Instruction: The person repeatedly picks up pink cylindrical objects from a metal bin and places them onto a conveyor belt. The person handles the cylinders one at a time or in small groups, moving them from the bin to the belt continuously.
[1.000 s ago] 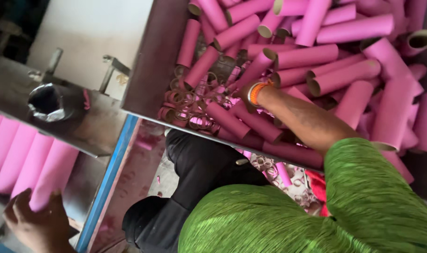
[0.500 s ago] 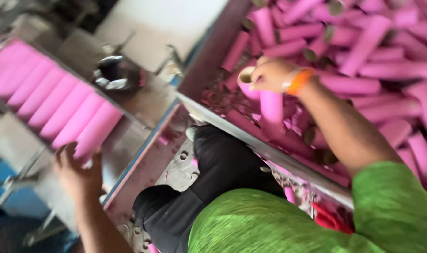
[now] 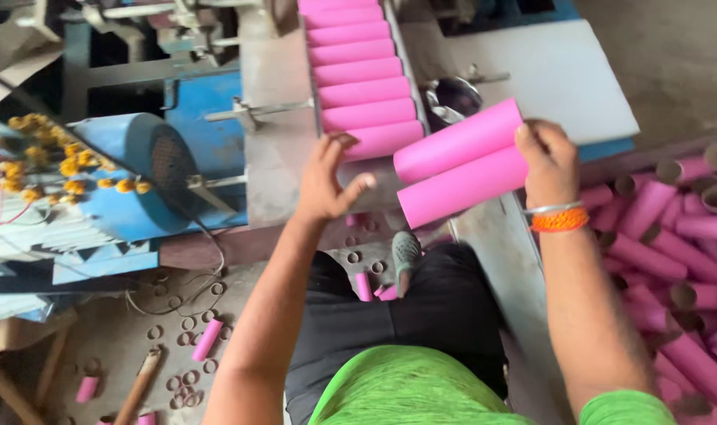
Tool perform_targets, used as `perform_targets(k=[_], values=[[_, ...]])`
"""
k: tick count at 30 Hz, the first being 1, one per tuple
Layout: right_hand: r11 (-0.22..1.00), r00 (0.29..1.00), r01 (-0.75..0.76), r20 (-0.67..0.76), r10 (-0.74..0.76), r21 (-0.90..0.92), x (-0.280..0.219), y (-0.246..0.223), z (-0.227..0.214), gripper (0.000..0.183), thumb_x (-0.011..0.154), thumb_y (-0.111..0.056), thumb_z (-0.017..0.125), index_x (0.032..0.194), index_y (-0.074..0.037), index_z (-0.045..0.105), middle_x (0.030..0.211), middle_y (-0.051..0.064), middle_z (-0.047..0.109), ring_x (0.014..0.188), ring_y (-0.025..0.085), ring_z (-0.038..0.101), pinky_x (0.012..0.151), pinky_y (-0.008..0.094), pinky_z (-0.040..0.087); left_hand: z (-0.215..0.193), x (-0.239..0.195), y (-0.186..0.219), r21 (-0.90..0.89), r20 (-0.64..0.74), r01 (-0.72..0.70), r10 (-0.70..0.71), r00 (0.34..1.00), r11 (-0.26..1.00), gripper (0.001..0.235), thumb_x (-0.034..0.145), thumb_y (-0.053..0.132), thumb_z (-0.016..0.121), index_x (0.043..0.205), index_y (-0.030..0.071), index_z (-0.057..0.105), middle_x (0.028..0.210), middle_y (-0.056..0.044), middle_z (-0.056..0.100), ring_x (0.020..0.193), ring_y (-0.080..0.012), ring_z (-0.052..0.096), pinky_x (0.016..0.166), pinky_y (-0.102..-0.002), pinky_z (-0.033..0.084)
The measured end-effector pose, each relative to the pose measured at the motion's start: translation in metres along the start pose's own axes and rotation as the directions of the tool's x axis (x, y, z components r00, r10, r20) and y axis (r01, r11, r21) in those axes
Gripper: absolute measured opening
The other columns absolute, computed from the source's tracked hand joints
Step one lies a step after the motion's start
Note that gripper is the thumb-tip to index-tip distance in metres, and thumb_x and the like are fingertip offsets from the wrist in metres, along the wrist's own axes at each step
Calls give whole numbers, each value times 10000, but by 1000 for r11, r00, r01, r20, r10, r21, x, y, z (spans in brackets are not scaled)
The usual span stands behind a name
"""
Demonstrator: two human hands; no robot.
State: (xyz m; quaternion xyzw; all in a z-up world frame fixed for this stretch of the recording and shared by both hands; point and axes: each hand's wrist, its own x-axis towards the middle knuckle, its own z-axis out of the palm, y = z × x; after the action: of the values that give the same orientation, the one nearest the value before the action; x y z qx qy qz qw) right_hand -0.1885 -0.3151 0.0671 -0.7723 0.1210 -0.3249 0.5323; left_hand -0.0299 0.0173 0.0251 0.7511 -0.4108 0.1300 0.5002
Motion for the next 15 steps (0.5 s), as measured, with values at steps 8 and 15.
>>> perform_targets(k=[8, 15], values=[[980, 995, 92, -20, -97, -177, -1, 30, 42, 279, 1065, -249, 702, 1037, 28, 708, 1051, 84, 694, 987, 188, 627, 907, 331, 498, -18, -33, 15, -24, 74, 30, -29, 997, 999, 723, 840, 523, 793, 1335, 37, 591, 1350, -197, 597, 1268, -419, 576, 1052, -495, 486], [892, 983, 182, 57, -174, -413, 5, 62, 134, 323, 1014, -304, 713, 875, -14, 727, 933, 148, 719, 927, 331, 667, 866, 443, 507, 7, -10, 27, 503, 317, -124, -49, 947, 855, 770, 641, 398, 862, 1301, 88, 614, 1209, -129, 623, 1183, -340, 568, 1105, -513, 382]])
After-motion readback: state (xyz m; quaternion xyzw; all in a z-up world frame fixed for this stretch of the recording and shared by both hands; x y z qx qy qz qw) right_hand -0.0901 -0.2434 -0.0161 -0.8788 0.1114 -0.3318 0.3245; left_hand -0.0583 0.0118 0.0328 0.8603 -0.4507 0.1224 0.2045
